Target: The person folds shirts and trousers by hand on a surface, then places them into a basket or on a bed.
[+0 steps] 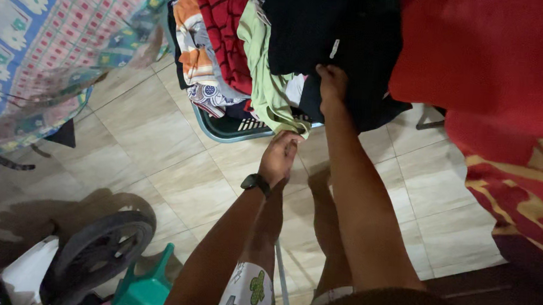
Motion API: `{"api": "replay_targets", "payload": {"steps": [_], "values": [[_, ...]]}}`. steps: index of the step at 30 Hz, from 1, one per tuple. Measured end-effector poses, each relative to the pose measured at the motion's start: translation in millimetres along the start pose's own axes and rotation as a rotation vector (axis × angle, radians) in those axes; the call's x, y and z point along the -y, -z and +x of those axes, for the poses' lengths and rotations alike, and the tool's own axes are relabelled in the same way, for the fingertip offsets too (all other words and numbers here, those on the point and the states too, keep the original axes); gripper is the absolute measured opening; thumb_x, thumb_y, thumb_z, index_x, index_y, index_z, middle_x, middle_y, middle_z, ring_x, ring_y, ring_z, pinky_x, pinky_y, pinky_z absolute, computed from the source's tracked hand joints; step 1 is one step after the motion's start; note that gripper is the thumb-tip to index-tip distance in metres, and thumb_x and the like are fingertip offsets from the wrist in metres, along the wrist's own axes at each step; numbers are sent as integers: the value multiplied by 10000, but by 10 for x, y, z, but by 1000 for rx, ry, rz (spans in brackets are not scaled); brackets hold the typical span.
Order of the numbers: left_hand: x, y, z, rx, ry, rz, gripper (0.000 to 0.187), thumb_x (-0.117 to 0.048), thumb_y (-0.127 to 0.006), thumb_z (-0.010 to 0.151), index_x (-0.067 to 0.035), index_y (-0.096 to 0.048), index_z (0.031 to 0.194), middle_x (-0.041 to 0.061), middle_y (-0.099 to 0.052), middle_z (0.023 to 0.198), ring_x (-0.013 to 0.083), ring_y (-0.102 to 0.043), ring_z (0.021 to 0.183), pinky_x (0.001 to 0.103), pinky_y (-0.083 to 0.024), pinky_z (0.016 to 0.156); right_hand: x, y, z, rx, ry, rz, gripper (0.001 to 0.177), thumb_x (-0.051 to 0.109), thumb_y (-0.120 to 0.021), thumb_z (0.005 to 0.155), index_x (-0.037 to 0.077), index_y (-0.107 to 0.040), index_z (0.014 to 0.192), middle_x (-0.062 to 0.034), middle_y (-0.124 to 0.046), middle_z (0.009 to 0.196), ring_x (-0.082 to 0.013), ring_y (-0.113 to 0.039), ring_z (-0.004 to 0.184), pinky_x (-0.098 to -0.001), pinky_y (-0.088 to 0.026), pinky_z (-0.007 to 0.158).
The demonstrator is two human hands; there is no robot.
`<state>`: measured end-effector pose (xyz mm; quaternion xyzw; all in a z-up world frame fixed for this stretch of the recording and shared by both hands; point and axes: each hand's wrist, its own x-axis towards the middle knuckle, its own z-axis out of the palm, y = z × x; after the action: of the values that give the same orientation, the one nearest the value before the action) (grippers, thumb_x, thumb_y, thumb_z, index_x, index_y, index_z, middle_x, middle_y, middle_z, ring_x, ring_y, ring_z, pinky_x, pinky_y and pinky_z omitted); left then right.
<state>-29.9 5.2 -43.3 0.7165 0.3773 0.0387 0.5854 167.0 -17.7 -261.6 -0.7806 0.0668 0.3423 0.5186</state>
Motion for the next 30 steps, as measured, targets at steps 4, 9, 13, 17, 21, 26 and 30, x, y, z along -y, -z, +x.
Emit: {"api": "replay_targets", "payload": {"steps": [4,9,13,17,21,26,30], "values": [[-202,147,0,-48,-60,-30,205,-2,-581,953,-47,-628,1147,151,-629,1103,327,-630,1065,390,-504,960,347,159,-479,45,181,186,151,142,-659,868,80,-523,844,-12,-500,806,-146,-481,755,-306,-431,667],[-1304,498,337,-155,-475,157,706,-53,-781,721,17,-494,1362,272,-525,1418,435,-506,1294,468,-408,1084,1638,886,-1736,467,245,82,342,-44,-665,742,107,-367,816,12,-372,817,-118,-410,730,-302,-390,592],[-2670,840,267,256,-733,139,960,-130,-839,601,0,-432,1461,277,-490,1462,435,-420,1378,505,-348,1099,2845,1719,-2693,581,423,-166,375,-33,-725,736,97,-392,850,4,-388,859,-125,-427,845,-282,-437,747],[-3746,973,38,812,-340,340,718,-369,-832,718,-157,-582,1358,120,-702,1090,304,-664,1037,415,-522,890,3900,2402,-3422,497,534,-237,372,64,-817,732,72,-510,943,-10,-460,901,-140,-489,897,-285,-432,796],[-4274,1188,-168,636,-1137,408,295,-376,-825,698,-143,-751,862,90,-714,860,328,-677,830,451,-477,689,4526,2977,-4096,452,490,-206,463,133,-792,747,89,-553,1141,11,-577,1132,-119,-535,1112,-275,-430,928],[-4767,1247,-628,966,-710,374,356,-371,-741,839,-25,-676,896,135,-652,811,262,-658,770,418,-519,730,4843,3551,-4686,459,675,-578,261,153,-838,798,-31,-693,913,-82,-633,994,-203,-585,969,-341,-477,832],[-5235,1601,-805,947,-593,404,451,-437,-752,821,-38,-682,1018,130,-715,877,198,-683,834,388,-530,785,5088,3847,-5020,370,663,-195,342,217,-753,840,-11,-686,1086,-11,-663,1033,-134,-638,941,-278,-540,778]]}}
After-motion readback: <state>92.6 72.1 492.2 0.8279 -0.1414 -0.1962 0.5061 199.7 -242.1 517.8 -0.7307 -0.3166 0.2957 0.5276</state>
